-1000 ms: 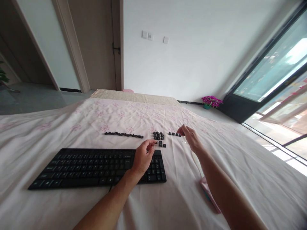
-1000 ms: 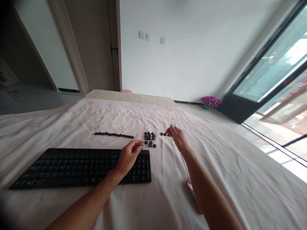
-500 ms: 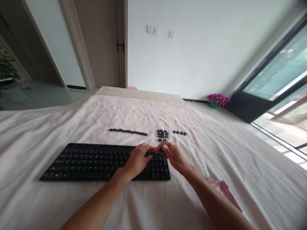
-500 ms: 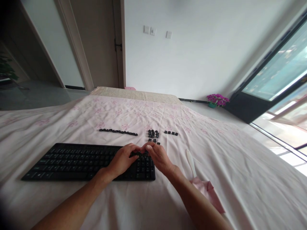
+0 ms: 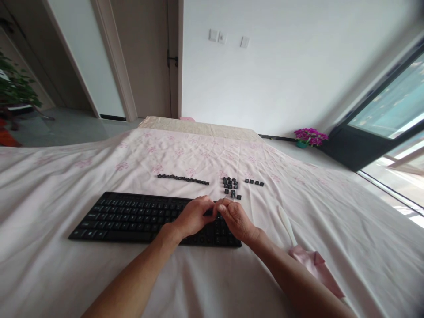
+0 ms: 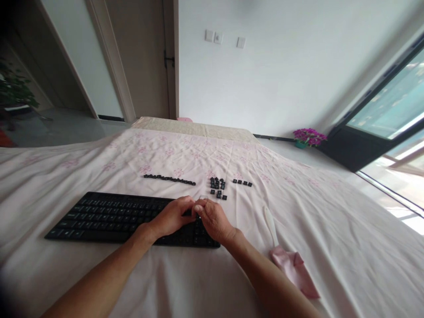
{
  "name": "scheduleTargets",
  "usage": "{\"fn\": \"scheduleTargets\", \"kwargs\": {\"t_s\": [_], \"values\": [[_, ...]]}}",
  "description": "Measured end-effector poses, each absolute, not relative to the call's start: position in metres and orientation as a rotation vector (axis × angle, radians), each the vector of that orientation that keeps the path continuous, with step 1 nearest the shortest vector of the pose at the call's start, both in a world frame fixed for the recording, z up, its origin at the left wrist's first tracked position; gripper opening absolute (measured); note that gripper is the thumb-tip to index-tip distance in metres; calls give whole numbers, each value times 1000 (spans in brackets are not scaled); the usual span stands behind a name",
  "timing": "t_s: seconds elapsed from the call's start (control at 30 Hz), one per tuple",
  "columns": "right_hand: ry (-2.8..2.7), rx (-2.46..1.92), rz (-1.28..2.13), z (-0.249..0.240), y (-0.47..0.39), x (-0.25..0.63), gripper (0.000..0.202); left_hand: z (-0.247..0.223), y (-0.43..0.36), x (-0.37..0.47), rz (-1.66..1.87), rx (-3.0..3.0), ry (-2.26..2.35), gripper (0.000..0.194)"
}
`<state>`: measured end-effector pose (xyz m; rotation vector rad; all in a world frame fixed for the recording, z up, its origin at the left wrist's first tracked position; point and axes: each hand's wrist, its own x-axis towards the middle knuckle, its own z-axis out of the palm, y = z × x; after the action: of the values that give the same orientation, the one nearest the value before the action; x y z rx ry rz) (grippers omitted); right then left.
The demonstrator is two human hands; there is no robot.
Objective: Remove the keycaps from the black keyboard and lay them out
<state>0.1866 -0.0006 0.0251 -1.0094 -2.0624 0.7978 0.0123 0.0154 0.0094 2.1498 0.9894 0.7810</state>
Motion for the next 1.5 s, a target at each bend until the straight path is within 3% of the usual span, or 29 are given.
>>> {"fn": "scheduleTargets", "kwargs": {"t_s": [0.33, 0.7, 0.93, 1.13, 1.5], "values": [[-1980, -983, 764, 5, -2, 189, 48, 5, 16, 12, 792, 2187, 982, 6], [-1761, -834, 628, -2, -10, 196, 41, 1, 13, 19, 852, 2108, 1114, 16], [-1912, -886, 294, 23, -8, 199, 34, 2, 14, 19, 883, 1864, 1134, 25], [-1911, -940, 292, 36, -4, 199, 27, 1, 15, 18, 948, 1664, 1058, 24], [-2045, -1184, 271, 15, 2, 187, 16, -1, 19, 19, 1064, 1424, 931, 31]]}}
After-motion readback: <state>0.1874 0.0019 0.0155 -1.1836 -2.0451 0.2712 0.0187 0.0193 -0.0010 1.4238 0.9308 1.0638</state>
